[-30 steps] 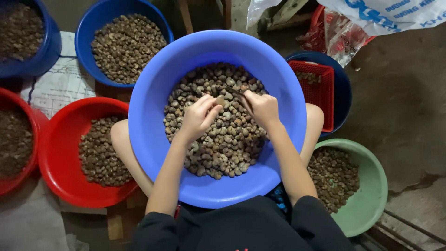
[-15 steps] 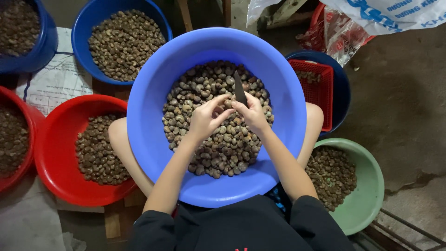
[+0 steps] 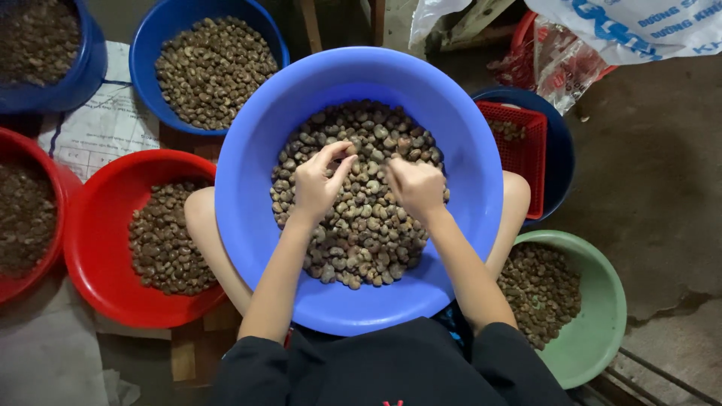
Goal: Peeling the outer layer of nuts using a small knife while sitting on the floor surrounded by basins
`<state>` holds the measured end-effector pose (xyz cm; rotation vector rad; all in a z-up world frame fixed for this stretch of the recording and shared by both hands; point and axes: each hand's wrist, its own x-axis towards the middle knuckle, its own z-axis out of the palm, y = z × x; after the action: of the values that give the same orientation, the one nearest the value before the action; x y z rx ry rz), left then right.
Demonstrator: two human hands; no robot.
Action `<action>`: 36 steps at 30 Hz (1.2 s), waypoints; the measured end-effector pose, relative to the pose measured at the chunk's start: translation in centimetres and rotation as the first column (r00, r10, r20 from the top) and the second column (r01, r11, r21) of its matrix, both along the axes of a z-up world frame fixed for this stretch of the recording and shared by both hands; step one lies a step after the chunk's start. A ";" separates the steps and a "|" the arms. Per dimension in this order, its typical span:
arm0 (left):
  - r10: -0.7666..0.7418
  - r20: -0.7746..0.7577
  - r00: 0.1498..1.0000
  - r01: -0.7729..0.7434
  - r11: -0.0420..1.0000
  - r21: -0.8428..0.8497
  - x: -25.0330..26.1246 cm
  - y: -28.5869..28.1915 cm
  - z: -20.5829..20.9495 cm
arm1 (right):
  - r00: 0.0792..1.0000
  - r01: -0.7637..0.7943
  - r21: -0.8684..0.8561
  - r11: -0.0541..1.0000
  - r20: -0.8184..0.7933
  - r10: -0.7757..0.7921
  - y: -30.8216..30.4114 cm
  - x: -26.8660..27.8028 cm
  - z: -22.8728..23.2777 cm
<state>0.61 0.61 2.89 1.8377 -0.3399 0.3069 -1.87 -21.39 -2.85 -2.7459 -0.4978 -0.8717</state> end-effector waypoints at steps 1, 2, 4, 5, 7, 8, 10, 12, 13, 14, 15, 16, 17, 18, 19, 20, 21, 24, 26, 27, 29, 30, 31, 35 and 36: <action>0.001 0.001 1.000 -0.001 1.000 -0.001 -0.2 0.2 -0.1 | 1.000 -0.001 -0.001 1.000 0.001 0.001 0.0 0.1 0.5; -0.016 0.010 1.000 0.016 1.000 0.025 -0.4 0.4 -0.1 | 0.996 0.029 -0.006 1.000 -0.081 -0.030 0.0 0.1 1.0; -0.054 0.035 0.998 0.053 0.997 0.048 -0.3 0.3 0.4 | 0.986 0.081 -0.016 0.997 -0.146 -0.082 -0.1 0.2 2.5; -0.083 0.027 0.996 0.080 0.992 0.100 -0.4 0.2 0.8 | 0.962 0.089 0.151 0.984 -0.268 -0.046 0.1 0.0 3.3; -0.122 0.026 0.992 0.117 0.982 0.146 -0.6 0.0 1.1 | 0.930 0.122 0.307 0.944 -0.369 0.000 0.4 -0.3 3.1; -0.181 0.012 0.983 0.178 0.974 0.141 -0.8 -0.2 1.0 | 0.889 0.117 0.623 0.773 -0.413 0.198 0.6 -0.3 1.9; -0.251 0.009 0.968 0.247 0.959 0.137 -1.0 -0.7 -0.3 | 0.847 0.142 0.856 0.498 -0.365 0.387 1.1 -0.3 -0.2; -0.336 -0.161 0.928 0.305 0.933 -0.193 -1.5 -1.2 -2.6 | 0.676 0.454 0.891 -0.019 -0.330 0.659 1.8 -0.9 -2.1; -0.347 -0.154 0.925 0.316 0.929 -0.194 -1.6 -1.4 -2.5 | 0.685 0.448 0.894 -0.020 -0.329 0.651 2.0 -1.0 -1.7; -0.339 -0.157 0.928 0.300 0.926 -0.228 -1.7 -1.6 -2.4 | 0.672 0.485 0.867 -0.116 -0.284 0.684 2.3 -1.1 -1.4; -0.329 -0.162 0.930 0.281 0.924 -0.261 -1.9 -1.7 -2.3 | 0.659 0.520 0.829 -0.206 -0.236 0.714 2.6 -1.2 -1.0; -0.336 -0.155 0.929 0.289 0.920 -0.263 -1.7 -1.9 -2.0 | 0.666 0.513 0.833 -0.207 -0.234 0.708 2.9 -1.2 0.4; -0.314 -0.120 0.942 0.287 0.938 -0.197 -1.6 -2.0 -1.7 | 0.671 0.502 0.828 -0.251 -0.190 0.717 3.2 -1.2 1.7; -0.292 -0.082 0.953 0.280 0.951 -0.130 -1.4 -2.1 -1.5 | 0.675 0.491 0.820 -0.294 -0.144 0.724 3.6 -1.2 3.0; -0.294 -0.079 0.953 0.282 0.950 -0.130 -1.5 -2.2 -1.2 | 0.676 0.488 0.822 -0.294 -0.143 0.723 3.7 -1.4 3.1; -0.285 -0.059 0.957 0.279 0.956 -0.093 -1.6 -2.2 -0.9 | 0.681 0.487 0.826 -0.283 -0.157 0.715 3.9 -1.5 3.3; -0.277 -0.040 0.960 0.275 0.960 -0.055 -1.7 -2.3 -0.6 | 0.685 0.487 0.830 -0.272 -0.171 0.708 4.0 -1.6 3.4; -0.280 -0.004 0.960 0.280 0.960 0.001 -1.4 -2.3 -1.1 | 0.771 0.354 0.934 -0.048 -0.262 0.581 4.0 -1.5 3.8; -0.259 -0.043 0.965 0.259 0.966 -0.012 -1.0 -2.0 -1.6 | 0.821 0.272 0.947 0.170 -0.321 0.473 3.8 -1.4 3.4; -0.239 -0.083 0.968 0.238 0.971 -0.024 -0.9 -1.8 -1.8 | 0.870 0.202 0.900 0.387 -0.346 0.352 3.7 -1.4 3.3; -0.260 -0.097 0.961 0.258 0.966 -0.026 -0.8 -1.5 -1.2 | 0.909 0.101 0.751 0.653 -0.337 0.246 2.6 -0.9 2.7; -0.282 -0.110 0.953 0.280 0.959 -0.028 -0.8 -1.3 -0.8 | 0.946 0.023 0.515 0.857 -0.289 0.148 2.1 -0.8 2.4; -0.283 -0.110 0.953 0.282 0.959 -0.027 -0.6 -0.9 -0.6 | 0.946 0.024 0.517 0.856 -0.288 0.148 1.5 -0.3 2.7; -0.271 -0.103 0.957 0.276 0.961 0.031 -0.2 -0.4 0.4 | 0.958 -0.004 0.315 0.949 -0.270 0.094 -0.4 0.3 3.3; -0.268 -0.120 0.956 0.271 0.962 0.015 0.0 -0.3 0.6 | 0.961 -0.017 0.358 0.934 -0.250 0.114 -0.5 0.3 3.3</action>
<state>0.62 0.35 3.49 1.8043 -0.5101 0.0048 -1.60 -21.87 0.40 -2.4459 -0.3402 -0.5019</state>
